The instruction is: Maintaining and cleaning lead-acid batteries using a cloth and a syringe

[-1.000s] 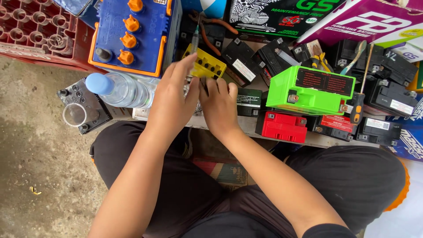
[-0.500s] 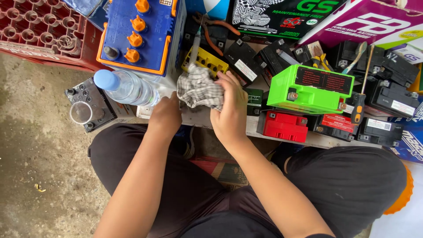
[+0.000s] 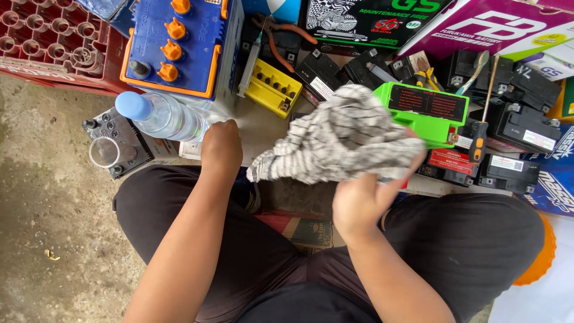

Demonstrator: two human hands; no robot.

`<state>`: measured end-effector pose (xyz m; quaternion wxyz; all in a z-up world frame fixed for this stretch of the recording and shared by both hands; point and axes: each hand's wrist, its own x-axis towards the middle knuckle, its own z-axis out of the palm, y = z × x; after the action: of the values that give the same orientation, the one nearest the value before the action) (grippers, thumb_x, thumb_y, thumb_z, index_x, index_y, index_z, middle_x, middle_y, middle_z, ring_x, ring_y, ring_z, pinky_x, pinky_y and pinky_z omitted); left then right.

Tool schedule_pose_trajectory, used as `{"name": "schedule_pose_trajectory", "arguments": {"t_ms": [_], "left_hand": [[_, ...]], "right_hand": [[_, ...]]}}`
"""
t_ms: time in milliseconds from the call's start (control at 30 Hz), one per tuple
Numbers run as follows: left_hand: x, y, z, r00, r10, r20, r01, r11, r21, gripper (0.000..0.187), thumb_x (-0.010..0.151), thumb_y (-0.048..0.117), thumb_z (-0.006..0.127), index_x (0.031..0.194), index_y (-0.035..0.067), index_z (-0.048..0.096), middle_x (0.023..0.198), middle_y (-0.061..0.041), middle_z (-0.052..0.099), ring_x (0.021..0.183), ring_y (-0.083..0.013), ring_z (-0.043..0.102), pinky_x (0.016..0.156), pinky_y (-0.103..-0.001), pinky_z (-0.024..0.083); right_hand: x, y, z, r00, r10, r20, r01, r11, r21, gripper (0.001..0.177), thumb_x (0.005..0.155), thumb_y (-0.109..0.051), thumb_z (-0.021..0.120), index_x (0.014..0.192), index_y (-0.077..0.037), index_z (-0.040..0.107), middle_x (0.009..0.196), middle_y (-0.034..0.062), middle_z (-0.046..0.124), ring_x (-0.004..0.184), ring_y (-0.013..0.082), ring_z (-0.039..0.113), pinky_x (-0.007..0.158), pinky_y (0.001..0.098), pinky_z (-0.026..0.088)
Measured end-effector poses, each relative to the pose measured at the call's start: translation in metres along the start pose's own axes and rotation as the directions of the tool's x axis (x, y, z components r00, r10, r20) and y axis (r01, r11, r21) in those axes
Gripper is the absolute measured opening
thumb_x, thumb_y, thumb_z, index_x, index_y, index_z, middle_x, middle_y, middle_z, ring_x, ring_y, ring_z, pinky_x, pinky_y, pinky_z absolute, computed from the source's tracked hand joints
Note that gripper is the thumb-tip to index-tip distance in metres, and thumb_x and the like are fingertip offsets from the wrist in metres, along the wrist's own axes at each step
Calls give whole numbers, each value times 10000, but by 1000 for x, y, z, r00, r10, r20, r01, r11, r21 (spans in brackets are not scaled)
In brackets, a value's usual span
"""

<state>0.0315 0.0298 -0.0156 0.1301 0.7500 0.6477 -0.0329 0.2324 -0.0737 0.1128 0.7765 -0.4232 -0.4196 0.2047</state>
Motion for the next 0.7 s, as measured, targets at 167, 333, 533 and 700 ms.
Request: {"name": "schedule_pose_trajectory", "arguments": {"t_ms": [167, 333, 533, 700], "left_hand": [[-11, 1, -3, 994, -79, -72, 63, 977, -204, 105, 821, -73, 601, 871, -60, 691, 844, -247, 694, 714, -405, 671, 678, -476, 565], [-20, 11, -14, 993, -56, -105, 32, 976, -216, 220, 846, 42, 704, 1040, -30, 629, 933, -223, 673, 771, -408, 671, 694, -496, 555], [-55, 52, -90, 991, 131, 32, -104, 894, -435, 281, 868, 194, 745, 1083, 13, 727, 889, -155, 754, 727, -315, 709, 699, -407, 572], [-64, 83, -127, 905, 369, -214, -421, 698, -580, 84, 840, 72, 748, 918, 42, 745, 800, -50, 724, 613, -192, 624, 604, -323, 505]], "right_hand": [[21, -57, -25, 992, 123, 9, -121, 988, -92, 546, 1058, 26, 384, 1556, -177, 290, 1546, 85, 384, 1419, 236, 441, 1310, 423, 373], [56, -79, -73, 992, -115, 60, 130, 861, -492, 373, 1251, -65, 344, 1621, -70, 304, 1674, 181, 373, 1591, 326, 410, 1463, 461, 305], [114, -24, -152, 874, -343, -345, 159, 872, -463, 122, 977, 67, 513, 1095, 71, 483, 1094, 202, 588, 943, 251, 568, 896, 394, 565], [106, -35, -90, 825, 31, 565, 520, 352, -778, 599, 930, -254, 822, 1334, 121, 587, 1427, 293, 401, 1290, 489, 439, 1109, 592, 351]]}}
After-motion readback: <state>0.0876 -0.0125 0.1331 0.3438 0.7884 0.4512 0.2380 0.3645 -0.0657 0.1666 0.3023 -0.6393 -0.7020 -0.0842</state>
